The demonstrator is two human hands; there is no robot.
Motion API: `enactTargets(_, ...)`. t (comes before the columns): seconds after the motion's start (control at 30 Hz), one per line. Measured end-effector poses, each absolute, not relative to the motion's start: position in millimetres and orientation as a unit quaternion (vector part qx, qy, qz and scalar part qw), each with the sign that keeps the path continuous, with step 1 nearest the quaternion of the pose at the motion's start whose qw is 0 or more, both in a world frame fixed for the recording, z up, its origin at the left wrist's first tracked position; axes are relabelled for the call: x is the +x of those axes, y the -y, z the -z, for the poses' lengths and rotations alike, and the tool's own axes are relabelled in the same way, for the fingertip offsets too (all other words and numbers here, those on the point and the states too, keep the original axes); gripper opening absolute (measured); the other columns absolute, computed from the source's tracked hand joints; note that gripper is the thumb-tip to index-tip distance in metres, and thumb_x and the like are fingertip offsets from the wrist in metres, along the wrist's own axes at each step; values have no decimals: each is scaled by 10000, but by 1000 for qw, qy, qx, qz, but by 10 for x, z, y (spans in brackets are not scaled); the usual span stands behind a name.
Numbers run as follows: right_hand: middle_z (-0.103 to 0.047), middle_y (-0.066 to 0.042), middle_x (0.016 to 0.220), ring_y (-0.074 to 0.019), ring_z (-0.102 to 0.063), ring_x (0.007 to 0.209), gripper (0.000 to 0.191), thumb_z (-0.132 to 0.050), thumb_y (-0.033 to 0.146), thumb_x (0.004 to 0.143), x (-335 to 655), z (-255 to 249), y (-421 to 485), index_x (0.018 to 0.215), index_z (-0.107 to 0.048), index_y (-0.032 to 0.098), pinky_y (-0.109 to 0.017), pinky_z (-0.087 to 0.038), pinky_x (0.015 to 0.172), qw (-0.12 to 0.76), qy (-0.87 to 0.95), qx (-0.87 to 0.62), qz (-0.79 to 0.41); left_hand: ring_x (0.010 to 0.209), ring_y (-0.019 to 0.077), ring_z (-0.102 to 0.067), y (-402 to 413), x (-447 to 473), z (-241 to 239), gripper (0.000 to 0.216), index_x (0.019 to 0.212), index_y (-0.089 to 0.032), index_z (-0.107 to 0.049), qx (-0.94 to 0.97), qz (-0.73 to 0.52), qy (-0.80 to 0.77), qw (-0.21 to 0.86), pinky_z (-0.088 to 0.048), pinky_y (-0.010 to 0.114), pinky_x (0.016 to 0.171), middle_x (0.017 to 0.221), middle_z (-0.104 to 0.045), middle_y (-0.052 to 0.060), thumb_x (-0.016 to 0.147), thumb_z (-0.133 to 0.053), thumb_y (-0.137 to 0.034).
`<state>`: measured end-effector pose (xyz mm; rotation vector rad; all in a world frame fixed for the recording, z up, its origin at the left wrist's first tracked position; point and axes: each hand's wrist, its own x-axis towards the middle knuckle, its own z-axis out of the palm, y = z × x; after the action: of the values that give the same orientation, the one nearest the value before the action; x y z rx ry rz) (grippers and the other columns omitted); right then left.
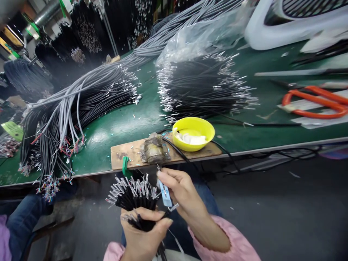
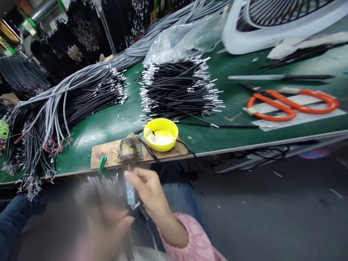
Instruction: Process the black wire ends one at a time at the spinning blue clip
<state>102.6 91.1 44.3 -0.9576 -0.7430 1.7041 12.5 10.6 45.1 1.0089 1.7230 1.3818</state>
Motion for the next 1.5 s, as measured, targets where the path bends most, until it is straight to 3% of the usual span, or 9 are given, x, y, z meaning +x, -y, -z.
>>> enactTargets(0.17,-329,66,440,-77,-261,420,540,-650,658,579,1029,-343,-875,448,-395,201,-225,-202,385,509,283,-404,-705,505,257,-676,-87,104,-443,55,485,-223,-724,396,-533,-663,345,-577,355,600,513,-720,38,521,-764,-214)
enactTargets(0.43,-337,57,401,-89,-279,407,551,-637,683,567,1142,-144,-722,407,-416,204,-243,-232,401,513,269,-469,-667,508,231,-673,7,91,-398,89,493,-186,-706,401,-529,-658,356,-567,325,589,520,-718,51,531,-763,-244)
enactTargets(0.6,-352,52,436,-101,-322,429,514,-619,610,659,1196,62,-533,428,-397,208,-243,-271,424,509,324,-481,-636,552,213,-679,47,73,-390,122,537,-176,-722,381,-515,-677,362,-560,286,578,564,-729,54,555,-767,-289)
enactTargets(0.8,-368,45,455,-113,-365,423,447,-539,518,770,1257,-6,-357,470,-414,210,-237,-323,406,502,445,-487,-560,362,111,-523,83,83,-376,156,629,-161,-762,348,-453,-721,392,-458,204,370,469,-645,26,569,-757,-305)
enactTargets(1.03,-495,31,501,-130,-457,445,96,-585,261,769,1239,-147,-277,697,-614,203,-232,-396,417,544,597,-464,-366,396,134,-520,126,48,-341,285,937,-161,-756,468,-379,-673,430,-460,225,406,481,-634,21,751,-621,-330)
enactTargets(1.1,-505,26,521,-137,-483,464,79,-569,247,790,1240,-149,-264,743,-615,203,-236,-420,433,543,621,-449,-345,410,141,-527,141,45,-335,270,831,-152,-772,503,-351,-665,426,-461,234,435,467,-621,21,788,-568,-324)
enactTargets(1.2,-534,18,561,-152,-530,517,88,-566,258,810,1255,-154,-239,752,-608,206,-295,-483,582,531,670,-415,-312,513,167,-566,176,51,-315,288,590,-136,-736,529,-333,-662,413,-476,257,542,513,-629,37,772,-565,-280)
enactTargets(1.27,-573,4,609,-170,-560,574,76,-589,269,804,1268,-159,-221,757,-609,212,-335,-483,658,517,697,-397,-298,579,178,-570,197,52,-301,245,542,-127,-700,545,-322,-659,407,-465,262,580,580,-643,45,732,-592,-237)
enactTargets(1.5,-583,-3,628,-169,-555,608,133,-558,243,828,1249,-139,-175,699,-550,212,-291,-475,598,506,698,-377,-340,519,138,-491,192,43,-315,249,432,-127,-602,573,-280,-647,417,-400,240,525,503,-546,11,680,-577,-122)
